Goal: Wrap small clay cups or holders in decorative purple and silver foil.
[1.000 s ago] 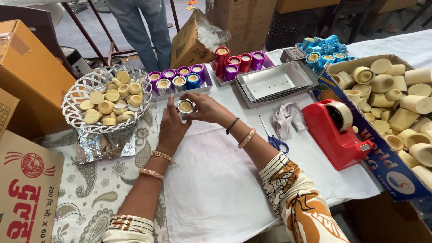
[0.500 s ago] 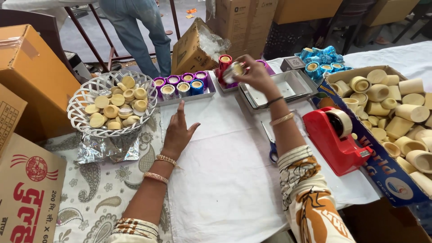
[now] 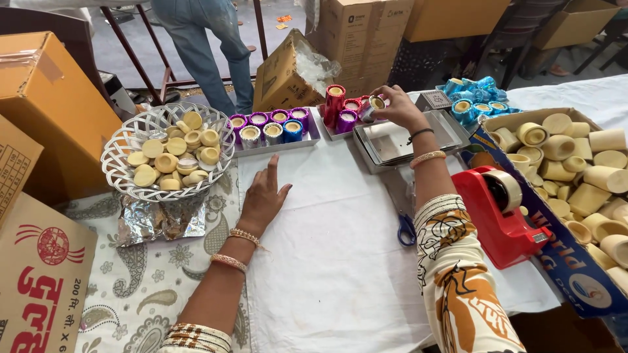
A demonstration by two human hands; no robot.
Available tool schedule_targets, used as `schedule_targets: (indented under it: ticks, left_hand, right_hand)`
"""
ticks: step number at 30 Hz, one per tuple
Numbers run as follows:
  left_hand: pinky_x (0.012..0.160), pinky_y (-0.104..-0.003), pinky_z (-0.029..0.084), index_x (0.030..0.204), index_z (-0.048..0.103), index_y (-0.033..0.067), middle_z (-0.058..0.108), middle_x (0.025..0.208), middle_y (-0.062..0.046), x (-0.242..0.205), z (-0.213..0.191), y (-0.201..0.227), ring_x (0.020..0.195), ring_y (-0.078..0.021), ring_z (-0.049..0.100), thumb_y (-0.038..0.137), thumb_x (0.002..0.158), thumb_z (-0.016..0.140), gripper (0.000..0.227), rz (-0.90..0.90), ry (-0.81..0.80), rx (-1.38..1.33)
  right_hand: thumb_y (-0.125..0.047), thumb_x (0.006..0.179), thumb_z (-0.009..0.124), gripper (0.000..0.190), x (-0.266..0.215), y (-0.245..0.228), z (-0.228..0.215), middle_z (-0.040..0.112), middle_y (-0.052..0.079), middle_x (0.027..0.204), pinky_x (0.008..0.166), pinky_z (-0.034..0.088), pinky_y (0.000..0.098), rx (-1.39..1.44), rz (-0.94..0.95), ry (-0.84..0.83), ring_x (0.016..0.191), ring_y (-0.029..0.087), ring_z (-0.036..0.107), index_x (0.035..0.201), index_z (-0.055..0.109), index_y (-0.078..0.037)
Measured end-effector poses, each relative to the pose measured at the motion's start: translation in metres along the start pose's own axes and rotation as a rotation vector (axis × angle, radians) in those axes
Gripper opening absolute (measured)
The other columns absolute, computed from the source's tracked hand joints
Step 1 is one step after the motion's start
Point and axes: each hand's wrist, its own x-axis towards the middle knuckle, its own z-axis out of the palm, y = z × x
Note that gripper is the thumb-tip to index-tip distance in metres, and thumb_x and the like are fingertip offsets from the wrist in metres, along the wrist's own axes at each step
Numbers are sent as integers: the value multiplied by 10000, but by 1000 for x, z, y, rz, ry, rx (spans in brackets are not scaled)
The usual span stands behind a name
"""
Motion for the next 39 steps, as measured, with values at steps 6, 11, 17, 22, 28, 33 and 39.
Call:
schedule_targets:
  ticks: [6, 11, 17, 22, 28, 33, 39]
  left_hand:
    - [841, -449, 578, 1528, 264, 81, 657, 1008, -170, 0, 3, -3, 977, -327, 643, 228, 865, 797, 863, 6, -3, 16]
    - [854, -443, 586, 1531, 244, 95, 655, 1022, -169, 0, 6, -5, 986, -319, 647, 220, 872, 788, 863, -2, -22, 30]
    - [861, -445, 586, 1526, 245, 110, 655, 1058, -182, 0, 5, -4, 1016, -330, 649, 209, 863, 791, 864, -6, -19, 26]
    - [854, -441, 591, 1524, 244, 112, 660, 1076, -182, 1, 5, -4, 1021, -331, 651, 203, 856, 791, 868, -5, -15, 23]
    - [857, -436, 592, 1535, 235, 105, 656, 1058, -183, 1, 5, -5, 1002, -323, 652, 208, 866, 787, 873, -3, -30, 35]
    - [846, -437, 594, 1529, 244, 116, 657, 1054, -173, 0, 4, -4, 1003, -319, 652, 208, 871, 784, 856, -8, -36, 45]
    - [843, -432, 595, 1525, 248, 104, 656, 1058, -175, 0, 5, -5, 992, -320, 653, 184, 861, 789, 860, 15, -26, 40]
  right_hand:
    - [-164, 722, 845, 572, 2, -4, -1, 556, 72, 1176, 983, 530, 358, -76, -12, -11, 1132, 240, 575, 1265, 666, -173]
    - [-178, 702, 860, 620, 3, 3, 5, 562, 75, 1178, 987, 530, 373, -122, 6, -33, 1124, 248, 590, 1285, 650, -177]
    - [-238, 726, 872, 616, 16, 20, 17, 576, 112, 1246, 1014, 507, 382, -158, 12, -56, 1144, 271, 598, 1296, 654, -156]
    - [-202, 719, 846, 579, 37, 43, 31, 642, 137, 1198, 1018, 494, 383, -258, -41, -109, 1166, 289, 585, 1277, 695, -172]
    - [-202, 709, 860, 563, 37, 31, 31, 687, 145, 1042, 913, 535, 390, -256, -11, -117, 1011, 280, 646, 1240, 689, -118]
    - [-231, 799, 871, 369, 43, 47, 45, 702, 131, 1056, 883, 558, 378, -273, 11, -12, 990, 265, 668, 1122, 763, -88]
    - [-293, 804, 878, 420, 20, 27, 28, 654, 143, 1158, 929, 553, 394, -217, 6, 107, 1023, 257, 662, 1125, 705, -86]
